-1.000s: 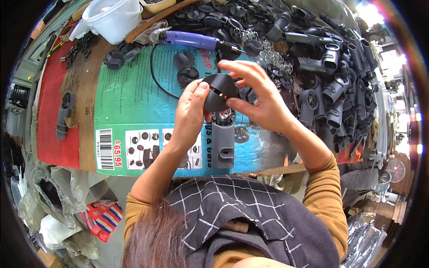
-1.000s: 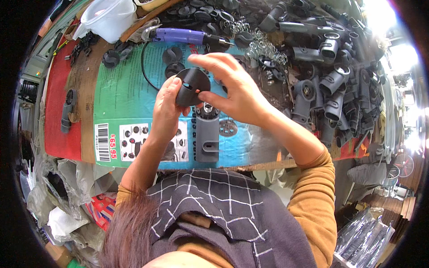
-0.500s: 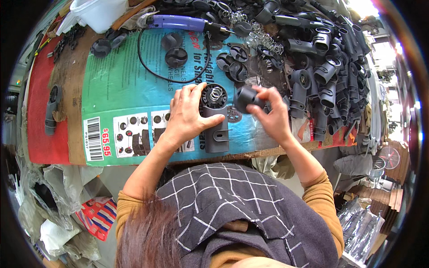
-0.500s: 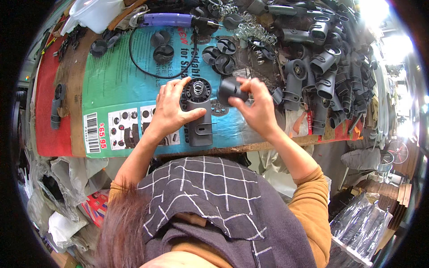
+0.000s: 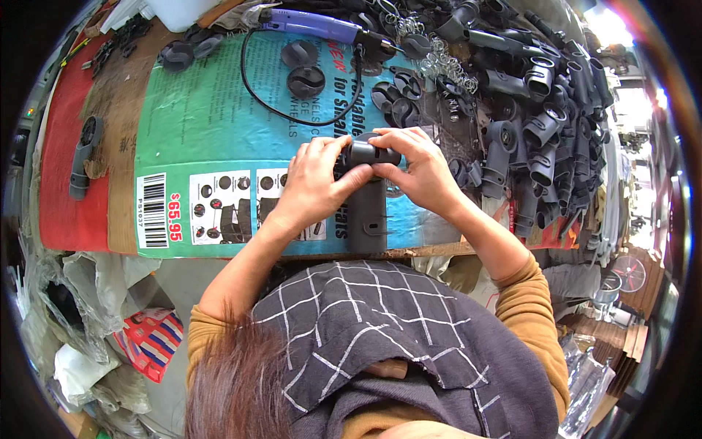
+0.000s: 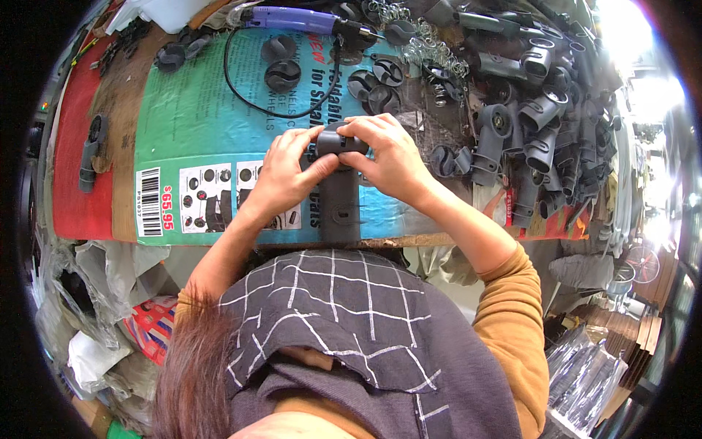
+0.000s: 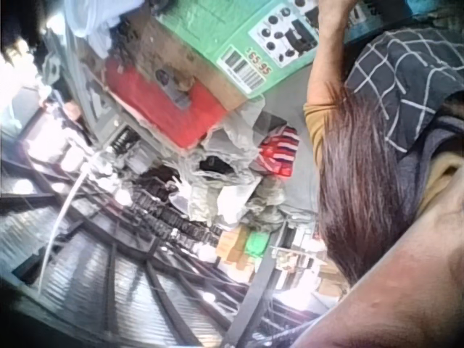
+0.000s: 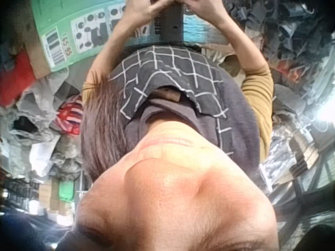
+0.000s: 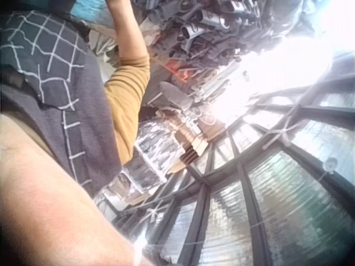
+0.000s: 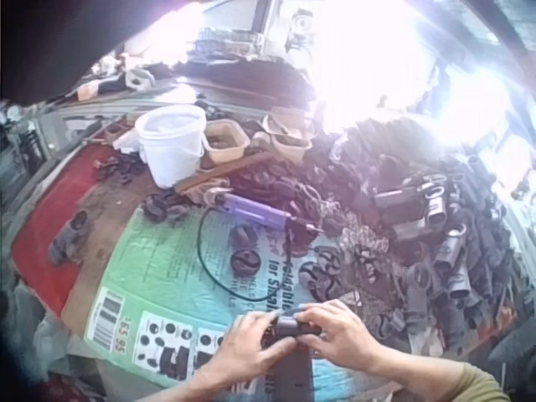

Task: The person assembles small caster wheels by inserting metal bearings into plastic housings and using a hot glue gun to secure them. They repeatedly pick up parts, apply glue, and press components together, then place the finished wheels into a large bag.

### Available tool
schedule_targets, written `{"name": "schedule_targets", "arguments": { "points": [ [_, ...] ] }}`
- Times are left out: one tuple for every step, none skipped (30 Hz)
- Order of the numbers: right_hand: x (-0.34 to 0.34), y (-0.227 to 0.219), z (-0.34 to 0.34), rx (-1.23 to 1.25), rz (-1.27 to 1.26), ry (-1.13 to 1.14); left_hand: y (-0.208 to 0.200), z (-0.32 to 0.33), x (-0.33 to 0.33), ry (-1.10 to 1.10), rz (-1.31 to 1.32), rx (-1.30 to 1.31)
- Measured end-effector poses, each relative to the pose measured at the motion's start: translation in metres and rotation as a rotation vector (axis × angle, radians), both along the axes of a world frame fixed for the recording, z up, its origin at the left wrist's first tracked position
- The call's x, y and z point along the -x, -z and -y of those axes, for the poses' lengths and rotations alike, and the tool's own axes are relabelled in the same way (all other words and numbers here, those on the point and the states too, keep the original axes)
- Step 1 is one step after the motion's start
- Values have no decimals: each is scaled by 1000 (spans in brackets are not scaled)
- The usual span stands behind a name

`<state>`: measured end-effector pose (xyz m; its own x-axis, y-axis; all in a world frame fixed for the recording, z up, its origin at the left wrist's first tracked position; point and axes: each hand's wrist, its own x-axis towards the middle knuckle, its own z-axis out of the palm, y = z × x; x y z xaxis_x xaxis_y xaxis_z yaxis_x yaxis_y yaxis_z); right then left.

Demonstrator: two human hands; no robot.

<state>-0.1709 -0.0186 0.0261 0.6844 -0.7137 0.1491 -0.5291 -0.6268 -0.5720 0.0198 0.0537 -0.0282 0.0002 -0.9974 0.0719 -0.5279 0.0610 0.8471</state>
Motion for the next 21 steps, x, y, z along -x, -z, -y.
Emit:
{"name": "schedule_targets", "arguments": {
  "points": [
    [2, 0, 1, -46, 3, -8, -1, 3, -4, 12, 0, 20],
    [4, 1, 1, -86, -8, -13, -2, 6, -8, 63, -7, -17],
    [5, 1, 2, -116, -11, -7, -4, 10, -12, 113, -13, -53],
    [6, 1, 3, -141, -13, -7, -6, 14, -15, 158, -19, -84],
    [6, 1, 4, -188, 9, -11, -9, 17, -18, 195, -34, -121],
    [7, 1, 4, -221, -24, -8, -11, 20, -20, 217, -51, -181],
    [7, 1, 5, -242, -38, -15, -14, 22, -21, 235, -66, -222],
    [7, 2, 5, -273, -59, -19, -17, 23, -22, 257, -81, -267],
    [7, 4, 5, -251, -30, -34, -19, 23, -21, 246, -66, -262],
    [7, 6, 4, -272, -30, -27, -21, 23, -21, 257, 15, -229],
    [7, 9, 3, -318, -6, -17, -22, 23, -20, 258, 16, -227],
    [7, 13, 1, -342, 27, 1, -23, 24, -19, 263, 22, -228],
    [7, 19, -1, -436, 76, 7, -25, 24, -18, 268, 26, -231],
    [7, 24, -4, -443, 148, 25, -26, 25, -18, 278, 42, -226],
    [7, 31, -7, -436, 219, 45, -27, 27, -18, 285, 60, -215],
    [8, 37, -11, -427, 284, 54, -29, 28, -17, 288, 81, -201],
    [9, 43, -15, -417, 302, 64, -31, 31, -17, 303, 102, -243],
    [12, 48, -18, -379, 317, 65, -33, 34, -15, 330, 63, -363],
    [15, 52, -23, -346, 327, 54, -35, 37, -13, 350, 33, -499],
    [19, 55, -26, -291, 356, 60, -38, 41, -10, 366, -16, -605],
    [24, 56, -31, -276, 349, 30, -41, 41, -5, 301, -35, -642]
  ]
}}
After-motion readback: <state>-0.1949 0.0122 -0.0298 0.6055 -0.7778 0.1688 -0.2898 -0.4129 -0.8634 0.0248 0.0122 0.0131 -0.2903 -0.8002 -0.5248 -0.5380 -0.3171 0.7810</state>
